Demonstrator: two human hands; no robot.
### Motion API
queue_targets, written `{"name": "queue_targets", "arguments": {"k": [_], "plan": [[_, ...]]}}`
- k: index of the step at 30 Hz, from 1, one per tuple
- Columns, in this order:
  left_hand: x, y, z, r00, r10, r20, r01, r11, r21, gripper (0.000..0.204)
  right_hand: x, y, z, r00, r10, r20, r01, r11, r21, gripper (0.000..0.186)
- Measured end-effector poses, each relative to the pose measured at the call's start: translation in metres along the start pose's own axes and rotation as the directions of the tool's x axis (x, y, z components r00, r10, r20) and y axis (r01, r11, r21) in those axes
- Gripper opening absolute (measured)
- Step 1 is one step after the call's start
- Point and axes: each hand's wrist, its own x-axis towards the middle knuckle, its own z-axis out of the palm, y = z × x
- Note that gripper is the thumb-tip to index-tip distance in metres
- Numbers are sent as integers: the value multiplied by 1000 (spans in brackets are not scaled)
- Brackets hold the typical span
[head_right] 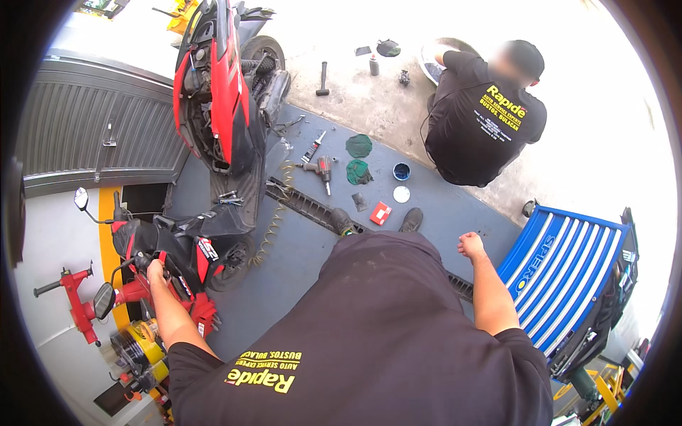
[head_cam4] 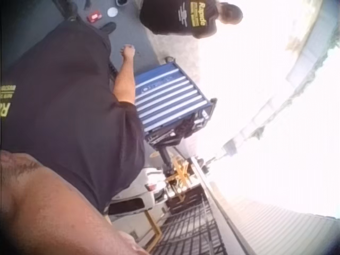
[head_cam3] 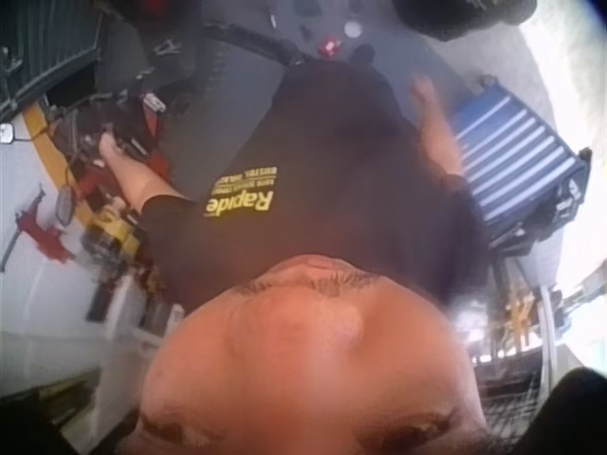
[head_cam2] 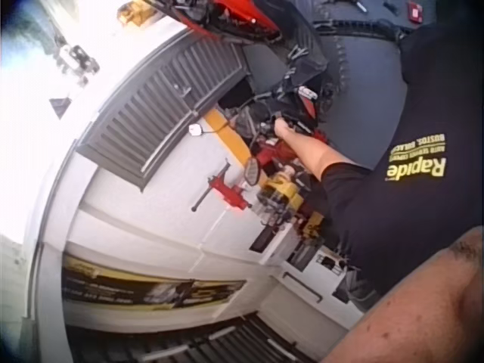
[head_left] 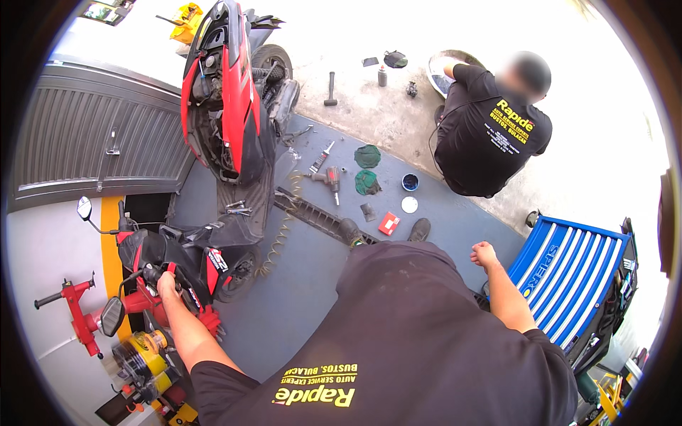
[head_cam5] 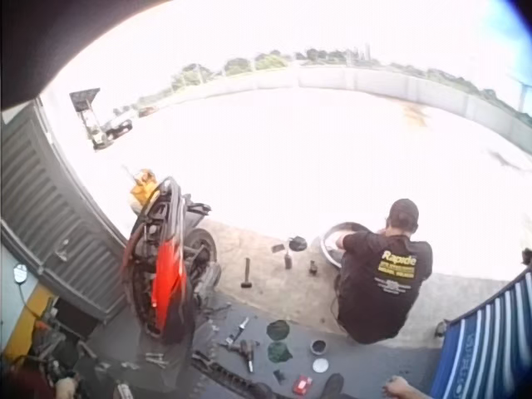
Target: The person uses wrenches to loosen bolts on the front wheel of a red motorcycle, then moves to the rear and uses pliers and a wrench to work on the engine and frame components.
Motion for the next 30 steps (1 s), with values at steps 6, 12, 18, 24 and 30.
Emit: {"name": "queue_targets", "arguments": {"k": [6,12,18,24,30], "plan": [[56,-6,-58,994,42,96,-32,994,-109,22,-18,-69,98,960,-179,217,181,983,12,17],[18,-5,13,978,-201,63,206,974,-91,19,-6,-48,95,935,-279,218,307,945,-108,20],[-23,37,-6,994,-110,-24,107,987,-117,17,-5,12,66,992,34,121,-35,999,10,18],[-42,41,52,974,-122,192,134,990,-49,17,5,58,37,991,119,64,-115,992,-52,17],[-123,69,168,952,181,246,-207,975,82,20,-24,37,68,995,-97,-26,100,970,220,20]]}}
